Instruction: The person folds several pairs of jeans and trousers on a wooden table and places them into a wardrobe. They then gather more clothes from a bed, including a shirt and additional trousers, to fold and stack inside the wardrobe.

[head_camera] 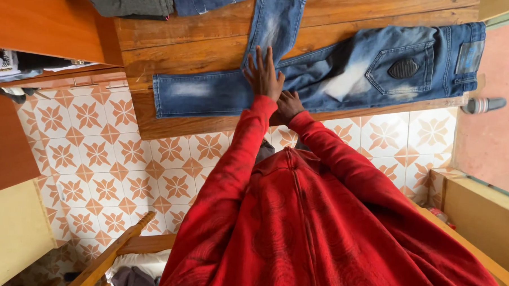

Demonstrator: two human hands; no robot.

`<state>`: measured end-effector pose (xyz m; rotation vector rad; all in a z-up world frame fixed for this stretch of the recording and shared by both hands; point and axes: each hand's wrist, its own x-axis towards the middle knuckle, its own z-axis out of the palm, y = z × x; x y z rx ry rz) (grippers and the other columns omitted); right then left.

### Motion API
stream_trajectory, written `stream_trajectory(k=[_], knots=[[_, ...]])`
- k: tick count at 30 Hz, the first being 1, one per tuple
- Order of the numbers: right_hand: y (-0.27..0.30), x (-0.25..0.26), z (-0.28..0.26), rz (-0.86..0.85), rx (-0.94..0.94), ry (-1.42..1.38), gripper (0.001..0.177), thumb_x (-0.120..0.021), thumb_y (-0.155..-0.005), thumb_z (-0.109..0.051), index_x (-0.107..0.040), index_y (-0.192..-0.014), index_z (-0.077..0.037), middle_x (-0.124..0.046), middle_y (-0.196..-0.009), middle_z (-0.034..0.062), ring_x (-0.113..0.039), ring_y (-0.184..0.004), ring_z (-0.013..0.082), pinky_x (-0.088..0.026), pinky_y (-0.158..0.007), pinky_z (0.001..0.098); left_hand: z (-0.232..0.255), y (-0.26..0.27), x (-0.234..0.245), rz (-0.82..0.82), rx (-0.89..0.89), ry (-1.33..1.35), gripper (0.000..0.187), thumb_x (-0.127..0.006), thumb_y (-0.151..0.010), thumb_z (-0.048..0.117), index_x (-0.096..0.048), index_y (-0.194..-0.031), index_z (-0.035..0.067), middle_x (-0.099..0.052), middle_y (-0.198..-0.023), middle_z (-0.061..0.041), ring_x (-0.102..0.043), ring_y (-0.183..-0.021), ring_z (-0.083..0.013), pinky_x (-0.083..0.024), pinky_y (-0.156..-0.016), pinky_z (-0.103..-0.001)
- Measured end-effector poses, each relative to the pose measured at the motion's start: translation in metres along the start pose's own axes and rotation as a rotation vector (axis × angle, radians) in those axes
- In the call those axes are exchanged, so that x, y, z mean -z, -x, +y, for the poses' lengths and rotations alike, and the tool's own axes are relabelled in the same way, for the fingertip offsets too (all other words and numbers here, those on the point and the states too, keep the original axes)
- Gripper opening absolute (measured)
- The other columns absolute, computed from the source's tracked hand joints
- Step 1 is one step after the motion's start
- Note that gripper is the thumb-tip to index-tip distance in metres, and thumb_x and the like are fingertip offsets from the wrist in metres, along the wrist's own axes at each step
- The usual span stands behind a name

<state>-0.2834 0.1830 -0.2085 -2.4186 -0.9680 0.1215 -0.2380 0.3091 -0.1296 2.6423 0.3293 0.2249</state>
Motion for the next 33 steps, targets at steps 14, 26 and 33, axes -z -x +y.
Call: stream_trajectory(k=[14,26,33], knots=[[-0.014,0.039,-0.024,-0.163,-0.035,0.031,0.089,-0.064,-0.081,-0.010,-0.037,-0.164,-0.024,-0.065,-0.108,0.0074,-0.064,-0.104,0.0294,-0.044,-0.088,0.0463,-0.177,0.015,-0.080,0.417,0.366,0.879,0.065,-0.054,-0.089,0.000,-0.050,-0.153,0.011,-0.061,-0.148,-0.016,-0.060,-0.137,-0.0352,-0.045,-0.118,-0.042],[-0.063,0.014,0.016,-0.214,-0.243,-0.129,0.050,-0.077,-0.096,-0.044,-0.061,-0.139,-0.025,-0.076,-0.109,0.0152,-0.073,-0.100,0.0373,-0.058,-0.085,0.0479,-0.305,0.083,-0.060,0.656,0.876,0.920,0.078,-0.075,-0.082,0.016,-0.040,-0.150,0.001,-0.056,-0.143,-0.018,-0.063,-0.121,-0.0387,-0.052,-0.102,-0.066],[-0.097,0.033,0.005,-0.133,-0.434,0.028,0.043,-0.081,-0.088,-0.034,-0.060,-0.122,-0.017,-0.072,-0.096,0.0214,-0.068,-0.090,0.0480,-0.053,-0.071,0.0569,-0.320,0.100,-0.012,0.568,0.645,2.005,0.054,-0.064,-0.102,0.035,-0.047,-0.147,0.009,-0.059,-0.143,-0.014,-0.061,-0.127,-0.0331,-0.049,-0.109,-0.058]])
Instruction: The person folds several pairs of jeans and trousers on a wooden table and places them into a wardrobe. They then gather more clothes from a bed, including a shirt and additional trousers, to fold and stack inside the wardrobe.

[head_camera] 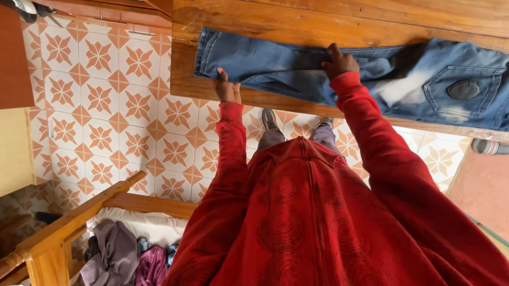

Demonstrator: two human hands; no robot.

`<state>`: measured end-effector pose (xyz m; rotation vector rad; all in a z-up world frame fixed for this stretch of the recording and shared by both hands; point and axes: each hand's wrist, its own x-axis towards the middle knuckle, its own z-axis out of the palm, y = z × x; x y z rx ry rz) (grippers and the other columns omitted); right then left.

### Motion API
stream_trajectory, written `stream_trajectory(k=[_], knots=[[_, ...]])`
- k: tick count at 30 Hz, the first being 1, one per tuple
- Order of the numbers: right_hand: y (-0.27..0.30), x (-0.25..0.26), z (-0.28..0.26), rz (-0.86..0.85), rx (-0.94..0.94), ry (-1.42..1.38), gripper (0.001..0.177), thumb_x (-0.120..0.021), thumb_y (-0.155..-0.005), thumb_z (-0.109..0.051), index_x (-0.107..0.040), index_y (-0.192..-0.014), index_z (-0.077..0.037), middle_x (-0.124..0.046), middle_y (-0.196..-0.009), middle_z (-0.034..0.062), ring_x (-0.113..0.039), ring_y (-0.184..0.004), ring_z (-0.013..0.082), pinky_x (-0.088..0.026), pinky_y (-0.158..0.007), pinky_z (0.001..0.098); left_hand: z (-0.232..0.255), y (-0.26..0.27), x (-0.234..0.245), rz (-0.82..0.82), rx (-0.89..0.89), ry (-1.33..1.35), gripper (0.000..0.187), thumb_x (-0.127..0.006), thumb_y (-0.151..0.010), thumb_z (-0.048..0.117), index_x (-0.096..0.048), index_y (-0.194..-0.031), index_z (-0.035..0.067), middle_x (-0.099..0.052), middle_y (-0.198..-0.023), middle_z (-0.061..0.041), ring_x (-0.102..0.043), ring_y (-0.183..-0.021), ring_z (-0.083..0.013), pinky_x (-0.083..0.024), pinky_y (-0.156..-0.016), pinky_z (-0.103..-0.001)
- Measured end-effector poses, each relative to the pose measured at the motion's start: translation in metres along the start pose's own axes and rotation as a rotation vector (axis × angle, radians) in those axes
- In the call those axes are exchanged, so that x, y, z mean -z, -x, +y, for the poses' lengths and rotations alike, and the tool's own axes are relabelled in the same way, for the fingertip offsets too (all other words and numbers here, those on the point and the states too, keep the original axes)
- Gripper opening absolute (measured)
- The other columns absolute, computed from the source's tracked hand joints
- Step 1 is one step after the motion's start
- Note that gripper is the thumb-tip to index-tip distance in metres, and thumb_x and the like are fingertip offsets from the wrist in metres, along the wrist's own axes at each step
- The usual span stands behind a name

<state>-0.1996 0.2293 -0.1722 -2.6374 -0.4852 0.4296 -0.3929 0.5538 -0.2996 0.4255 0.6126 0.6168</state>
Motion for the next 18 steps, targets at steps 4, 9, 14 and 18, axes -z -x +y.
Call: stream_trajectory(k=[4,9,14,18], knots=[[-0.007,-0.002,0.001,0.005,-0.012,0.010,0.037,-0.080,-0.091,-0.034,-0.063,-0.119,-0.017,-0.072,-0.097,0.0223,-0.067,-0.091,0.0486,-0.054,-0.072,0.0566,0.022,0.009,-0.024,0.069,0.004,-0.087,0.046,-0.063,-0.100,0.032,-0.047,-0.139,0.016,-0.058,-0.137,-0.008,-0.060,-0.122,-0.0299,-0.052,-0.101,-0.058],[-0.009,-0.003,-0.010,0.071,0.269,-0.072,0.028,-0.077,-0.090,-0.027,-0.069,-0.115,-0.017,-0.073,-0.102,0.0176,-0.069,-0.091,0.0423,-0.055,-0.074,0.0523,0.042,0.015,-0.048,-0.083,-0.078,-0.061,0.042,-0.066,-0.100,0.027,-0.052,-0.138,0.017,-0.060,-0.138,-0.004,-0.059,-0.125,-0.0258,-0.051,-0.104,-0.052],[0.004,-0.005,-0.040,0.131,0.178,-0.064,0.018,-0.074,-0.096,-0.025,-0.069,-0.111,-0.015,-0.073,-0.104,0.0128,-0.068,-0.094,0.0390,-0.054,-0.075,0.0504,0.035,-0.016,-0.008,-0.092,-0.035,-0.036,0.034,-0.069,-0.103,0.024,-0.054,-0.132,0.015,-0.059,-0.135,-0.007,-0.059,-0.122,-0.0278,-0.051,-0.102,-0.055],[0.029,-0.013,-0.055,0.361,0.207,-0.084,0.017,-0.066,-0.107,-0.017,-0.065,-0.123,-0.012,-0.069,-0.114,0.0112,-0.065,-0.106,0.0353,-0.054,-0.089,0.0465,0.051,-0.004,-0.016,-0.021,-0.067,-0.066,0.036,-0.070,-0.095,0.021,-0.053,-0.126,0.021,-0.057,-0.136,-0.002,-0.057,-0.125,-0.0257,-0.052,-0.100,-0.057]])
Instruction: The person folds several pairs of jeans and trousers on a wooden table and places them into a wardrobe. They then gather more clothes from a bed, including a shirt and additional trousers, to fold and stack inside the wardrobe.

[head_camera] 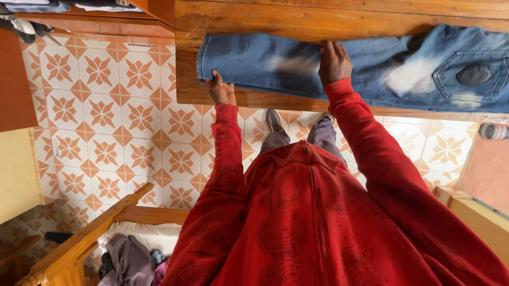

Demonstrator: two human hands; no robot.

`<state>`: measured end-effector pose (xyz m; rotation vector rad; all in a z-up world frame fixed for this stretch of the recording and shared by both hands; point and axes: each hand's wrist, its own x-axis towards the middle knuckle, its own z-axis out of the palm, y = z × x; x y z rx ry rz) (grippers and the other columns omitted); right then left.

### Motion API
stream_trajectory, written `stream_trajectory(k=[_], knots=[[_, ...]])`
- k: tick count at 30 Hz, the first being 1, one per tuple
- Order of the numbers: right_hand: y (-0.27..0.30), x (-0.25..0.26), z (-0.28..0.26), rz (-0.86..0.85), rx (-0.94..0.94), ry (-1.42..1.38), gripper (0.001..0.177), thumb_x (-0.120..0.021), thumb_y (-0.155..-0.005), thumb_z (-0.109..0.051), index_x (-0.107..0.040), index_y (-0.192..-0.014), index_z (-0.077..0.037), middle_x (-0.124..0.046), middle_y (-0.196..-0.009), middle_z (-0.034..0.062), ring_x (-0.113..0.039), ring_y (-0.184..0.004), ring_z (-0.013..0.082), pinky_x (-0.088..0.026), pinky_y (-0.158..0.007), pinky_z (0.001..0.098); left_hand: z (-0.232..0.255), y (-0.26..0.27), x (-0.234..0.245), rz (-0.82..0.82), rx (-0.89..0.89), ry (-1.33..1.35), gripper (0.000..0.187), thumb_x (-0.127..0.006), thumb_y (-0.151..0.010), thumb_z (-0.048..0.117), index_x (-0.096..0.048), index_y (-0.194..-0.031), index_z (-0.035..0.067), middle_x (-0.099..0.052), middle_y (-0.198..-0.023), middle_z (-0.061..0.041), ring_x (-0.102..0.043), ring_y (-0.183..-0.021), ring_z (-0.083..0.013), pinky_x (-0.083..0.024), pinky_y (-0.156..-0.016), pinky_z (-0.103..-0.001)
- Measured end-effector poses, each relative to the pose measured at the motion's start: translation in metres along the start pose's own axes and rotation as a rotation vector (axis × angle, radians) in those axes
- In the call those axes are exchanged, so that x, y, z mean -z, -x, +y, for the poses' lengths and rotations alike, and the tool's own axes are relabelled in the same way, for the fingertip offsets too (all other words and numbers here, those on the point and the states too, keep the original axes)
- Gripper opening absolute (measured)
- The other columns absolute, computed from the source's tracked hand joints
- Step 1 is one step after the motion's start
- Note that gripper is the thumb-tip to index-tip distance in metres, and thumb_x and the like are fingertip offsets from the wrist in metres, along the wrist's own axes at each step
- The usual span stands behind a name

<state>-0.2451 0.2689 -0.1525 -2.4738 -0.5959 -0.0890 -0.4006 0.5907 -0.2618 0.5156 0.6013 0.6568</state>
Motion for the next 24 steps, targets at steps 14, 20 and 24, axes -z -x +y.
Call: stream_trajectory(k=[14,20,24], knots=[[0.091,-0.030,-0.050,0.053,0.256,0.084,0.038,-0.075,-0.097,-0.036,-0.070,-0.125,-0.011,-0.056,-0.147,0.0145,-0.050,-0.138,0.0341,-0.035,-0.118,0.0526,0.062,-0.021,-0.016,-0.041,-0.522,-1.157,0.054,-0.070,-0.093,0.000,-0.053,-0.143,0.012,-0.066,-0.118,-0.015,-0.067,-0.094,-0.0251,-0.058,-0.086,-0.038],[0.084,-0.023,-0.048,0.055,0.279,0.064,0.023,-0.077,-0.098,-0.024,-0.074,-0.114,-0.009,-0.064,-0.138,0.0087,-0.058,-0.127,0.0298,-0.042,-0.107,0.0474,0.075,-0.017,-0.031,-0.026,-0.604,-1.430,0.050,-0.071,-0.090,0.003,-0.060,-0.137,0.014,-0.074,-0.110,-0.018,-0.074,-0.091,-0.0290,-0.060,-0.079,-0.039],[0.082,-0.022,-0.050,0.030,0.261,0.035,0.011,-0.076,-0.098,-0.017,-0.071,-0.103,-0.008,-0.067,-0.132,0.0066,-0.060,-0.121,0.0290,-0.044,-0.103,0.0457,0.069,-0.021,-0.024,0.019,-0.640,-1.434,0.044,-0.074,-0.088,0.004,-0.064,-0.130,0.014,-0.074,-0.103,-0.016,-0.073,-0.091,-0.0307,-0.059,-0.078,-0.041]])
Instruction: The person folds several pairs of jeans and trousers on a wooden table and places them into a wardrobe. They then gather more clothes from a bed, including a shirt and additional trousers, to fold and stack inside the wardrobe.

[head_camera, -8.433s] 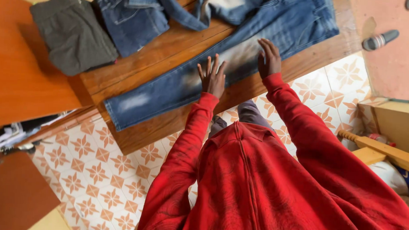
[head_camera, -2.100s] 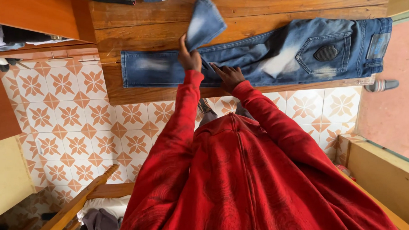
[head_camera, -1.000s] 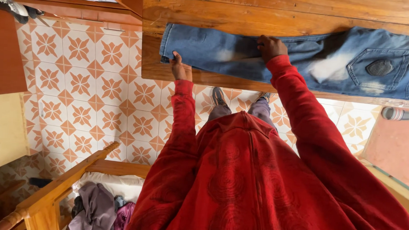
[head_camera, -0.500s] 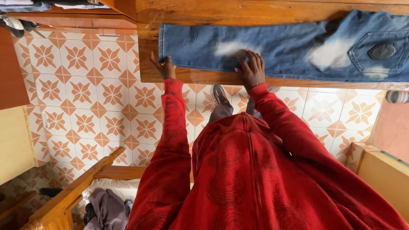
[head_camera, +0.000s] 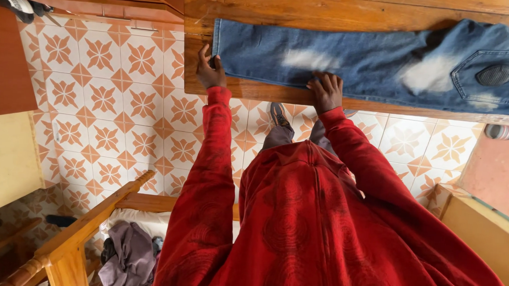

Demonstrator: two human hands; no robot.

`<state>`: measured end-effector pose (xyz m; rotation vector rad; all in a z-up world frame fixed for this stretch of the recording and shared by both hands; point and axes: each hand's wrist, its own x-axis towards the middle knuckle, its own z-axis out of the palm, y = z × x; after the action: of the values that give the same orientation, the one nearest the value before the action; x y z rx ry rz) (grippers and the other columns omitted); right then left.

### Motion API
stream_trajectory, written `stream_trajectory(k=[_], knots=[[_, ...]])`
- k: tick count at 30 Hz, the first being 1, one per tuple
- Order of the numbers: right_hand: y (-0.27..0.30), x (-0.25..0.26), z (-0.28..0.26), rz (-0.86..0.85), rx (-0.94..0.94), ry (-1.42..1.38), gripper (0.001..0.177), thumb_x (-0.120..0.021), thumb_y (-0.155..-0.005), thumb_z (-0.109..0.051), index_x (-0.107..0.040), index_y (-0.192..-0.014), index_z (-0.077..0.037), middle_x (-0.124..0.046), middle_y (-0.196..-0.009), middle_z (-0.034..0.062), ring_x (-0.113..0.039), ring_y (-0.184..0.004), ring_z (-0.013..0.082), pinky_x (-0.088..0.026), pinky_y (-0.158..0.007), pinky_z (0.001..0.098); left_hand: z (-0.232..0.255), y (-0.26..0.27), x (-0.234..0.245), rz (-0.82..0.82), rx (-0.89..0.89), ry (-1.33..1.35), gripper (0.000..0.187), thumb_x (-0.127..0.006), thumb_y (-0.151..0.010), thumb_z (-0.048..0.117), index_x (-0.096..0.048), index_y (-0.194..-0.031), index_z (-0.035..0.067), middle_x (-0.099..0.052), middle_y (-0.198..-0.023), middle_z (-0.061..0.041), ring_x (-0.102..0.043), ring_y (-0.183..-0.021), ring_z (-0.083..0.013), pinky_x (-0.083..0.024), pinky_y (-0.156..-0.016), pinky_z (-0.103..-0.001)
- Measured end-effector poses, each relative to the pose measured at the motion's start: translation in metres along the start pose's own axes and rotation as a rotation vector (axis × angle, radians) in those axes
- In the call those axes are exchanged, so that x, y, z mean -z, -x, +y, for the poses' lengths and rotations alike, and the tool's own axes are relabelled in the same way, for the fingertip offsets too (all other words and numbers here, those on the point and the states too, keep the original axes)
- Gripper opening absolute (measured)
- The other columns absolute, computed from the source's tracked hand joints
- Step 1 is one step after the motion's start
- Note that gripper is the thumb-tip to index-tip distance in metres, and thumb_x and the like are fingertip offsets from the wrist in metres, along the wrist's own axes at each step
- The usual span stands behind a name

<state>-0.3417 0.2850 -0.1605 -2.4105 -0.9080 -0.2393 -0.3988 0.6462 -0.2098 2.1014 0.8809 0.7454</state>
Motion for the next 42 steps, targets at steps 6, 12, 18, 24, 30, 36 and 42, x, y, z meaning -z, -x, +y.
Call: stream_trajectory(k=[6,12,18,24,30,36,42], knots=[[0.008,-0.014,-0.004,-0.076,0.028,-0.068,0.005,-0.066,-0.100,-0.009,-0.063,-0.102,-0.005,-0.056,-0.151,0.0130,-0.050,-0.143,0.0312,-0.036,-0.119,0.0486,0.036,0.008,0.016,0.208,-0.125,-0.541,0.045,-0.078,-0.079,0.033,-0.062,-0.118,0.015,-0.070,-0.103,-0.017,-0.067,-0.091,-0.0397,-0.054,-0.075,-0.050],[0.010,-0.042,-0.028,-0.220,0.003,0.068,0.041,-0.064,-0.106,-0.026,-0.056,-0.141,-0.006,-0.029,-0.173,0.0143,-0.023,-0.162,0.0322,-0.013,-0.130,0.0559,0.008,0.015,0.019,-0.111,0.176,-0.306,0.071,-0.084,-0.085,0.047,-0.053,-0.131,0.003,-0.068,-0.107,-0.020,-0.066,-0.095,-0.0396,-0.053,-0.079,-0.050],[-0.019,-0.060,-0.063,-0.269,-0.053,0.033,0.082,-0.072,-0.097,-0.041,-0.033,-0.163,-0.011,-0.022,-0.171,0.0163,-0.019,-0.159,0.0360,-0.010,-0.124,0.0615,-0.003,0.036,-0.005,-0.115,0.235,0.804,0.042,-0.079,-0.093,0.015,-0.058,-0.127,0.003,-0.066,-0.110,-0.004,-0.063,-0.094,-0.0104,-0.053,-0.080,-0.027],[-0.072,-0.034,-0.109,-0.198,0.006,-0.567,0.111,-0.078,-0.084,-0.014,-0.005,-0.165,0.000,-0.017,-0.171,0.0257,-0.026,-0.158,0.0415,-0.034,-0.128,0.0491,0.067,0.070,-0.005,-0.071,0.232,1.012,0.026,-0.074,-0.100,0.005,-0.063,-0.124,0.002,-0.068,-0.113,-0.007,-0.064,-0.104,-0.0123,-0.053,-0.095,-0.029],[-0.087,-0.016,-0.137,-0.092,0.035,-0.704,0.098,-0.078,-0.096,-0.006,-0.011,-0.168,-0.002,-0.025,-0.172,0.0238,-0.031,-0.162,0.0395,-0.037,-0.130,0.0441,0.151,0.083,0.031,-0.230,-0.108,1.038,0.024,-0.067,-0.106,0.006,-0.063,-0.130,0.005,-0.058,-0.151,-0.014,-0.059,-0.133,-0.0188,-0.050,-0.109,-0.029],[-0.086,0.043,-0.141,0.051,0.099,-0.738,0.101,-0.072,-0.084,0.005,-0.011,-0.165,-0.002,-0.024,-0.167,0.0251,-0.029,-0.157,0.0411,-0.031,-0.128,0.0447,0.217,0.068,0.029,-0.273,-0.051,1.254,0.102,-0.086,-0.093,0.013,-0.015,-0.166,0.021,-0.052,-0.150,-0.018,-0.059,-0.131,-0.0244,-0.049,-0.112,-0.041],[-0.088,0.097,-0.087,-0.063,0.054,-0.875,0.104,-0.036,-0.071,0.022,-0.015,-0.168,-0.010,-0.035,-0.168,0.0199,-0.041,-0.155,0.0378,-0.051,-0.119,0.0413,0.261,0.070,0.019,-0.232,0.069,0.953,0.074,-0.055,-0.112,0.052,-0.043,-0.160,-0.003,-0.049,-0.158,-0.014,-0.048,-0.145,-0.0243,-0.034,-0.130,-0.044]])
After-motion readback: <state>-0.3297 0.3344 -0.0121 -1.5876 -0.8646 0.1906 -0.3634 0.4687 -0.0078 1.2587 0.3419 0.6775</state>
